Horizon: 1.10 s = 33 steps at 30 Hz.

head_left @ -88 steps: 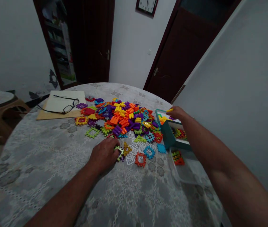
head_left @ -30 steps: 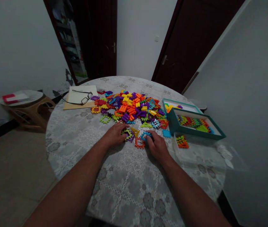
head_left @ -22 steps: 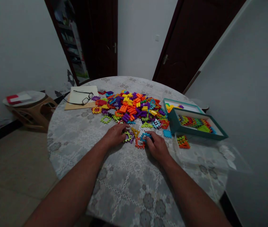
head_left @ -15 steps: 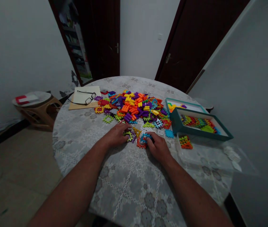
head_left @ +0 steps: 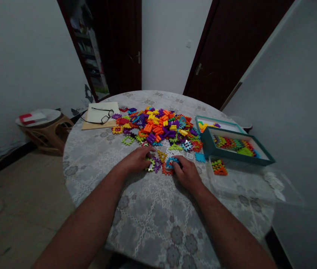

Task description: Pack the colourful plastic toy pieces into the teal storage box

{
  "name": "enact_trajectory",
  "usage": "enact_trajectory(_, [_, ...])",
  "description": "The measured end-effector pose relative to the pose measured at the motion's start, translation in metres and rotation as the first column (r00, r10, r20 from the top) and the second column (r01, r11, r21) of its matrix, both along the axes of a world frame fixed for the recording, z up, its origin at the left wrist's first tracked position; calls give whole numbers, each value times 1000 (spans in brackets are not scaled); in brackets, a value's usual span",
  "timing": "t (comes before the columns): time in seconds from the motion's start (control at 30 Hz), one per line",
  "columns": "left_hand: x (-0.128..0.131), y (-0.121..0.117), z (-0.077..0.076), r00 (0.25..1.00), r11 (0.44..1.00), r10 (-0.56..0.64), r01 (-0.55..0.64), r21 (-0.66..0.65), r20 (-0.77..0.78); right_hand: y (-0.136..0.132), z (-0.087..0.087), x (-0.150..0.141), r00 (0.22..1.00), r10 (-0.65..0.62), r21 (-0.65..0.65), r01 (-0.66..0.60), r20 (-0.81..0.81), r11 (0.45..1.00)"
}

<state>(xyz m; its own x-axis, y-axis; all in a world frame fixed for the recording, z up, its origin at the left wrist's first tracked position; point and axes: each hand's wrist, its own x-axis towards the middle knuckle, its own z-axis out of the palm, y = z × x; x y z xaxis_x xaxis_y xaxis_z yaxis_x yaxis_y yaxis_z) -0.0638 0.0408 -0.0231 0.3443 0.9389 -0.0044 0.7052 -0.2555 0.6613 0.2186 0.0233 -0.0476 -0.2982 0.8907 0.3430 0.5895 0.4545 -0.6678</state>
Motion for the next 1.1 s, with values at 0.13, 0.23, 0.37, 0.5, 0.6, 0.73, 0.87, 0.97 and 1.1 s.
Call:
enact_trajectory(0.13, [0, -1, 6, 1000, 1000, -26, 27, 17, -14, -10, 10, -5, 987, 157, 136, -159, 22, 978])
enact_trajectory(0.23, [2, -3, 11, 993, 998, -62, 65, 26, -101, -25, 15, -16, 942, 300, 146, -321, 151, 936])
enact_trajectory(0.37, [6, -7, 16, 980, 999, -41, 35, -34, -196, -39, 13, -31, 851, 292, -12, -319, 437, 948])
enact_trajectory(0.5, [11, -11, 17, 969, 997, 21, -39, -67, -248, -42, 11, -35, 811, 230, -51, -241, 537, 969])
enact_trajectory(0.6, [16, -14, 17, 955, 994, 62, -87, -72, -292, -42, 10, -36, 837, 194, -42, -201, 511, 979])
enact_trajectory(0.73, [20, -16, 18, 950, 990, 70, -102, -92, -305, -42, 7, -37, 875, 205, -48, -204, 438, 978])
enact_trajectory(0.87, [20, -17, 22, 954, 989, 88, -119, -92, -286, -38, 0, -35, 917, 209, -17, -216, 341, 976])
enact_trajectory(0.97, [18, -18, 24, 958, 988, 103, -130, -86, -266, -33, -4, -33, 938, 211, 26, -227, 275, 974])
enact_trajectory(1.1, [17, -19, 23, 964, 987, 116, -138, -77, -239, -30, -4, -31, 950, 218, 21, -229, 223, 973])
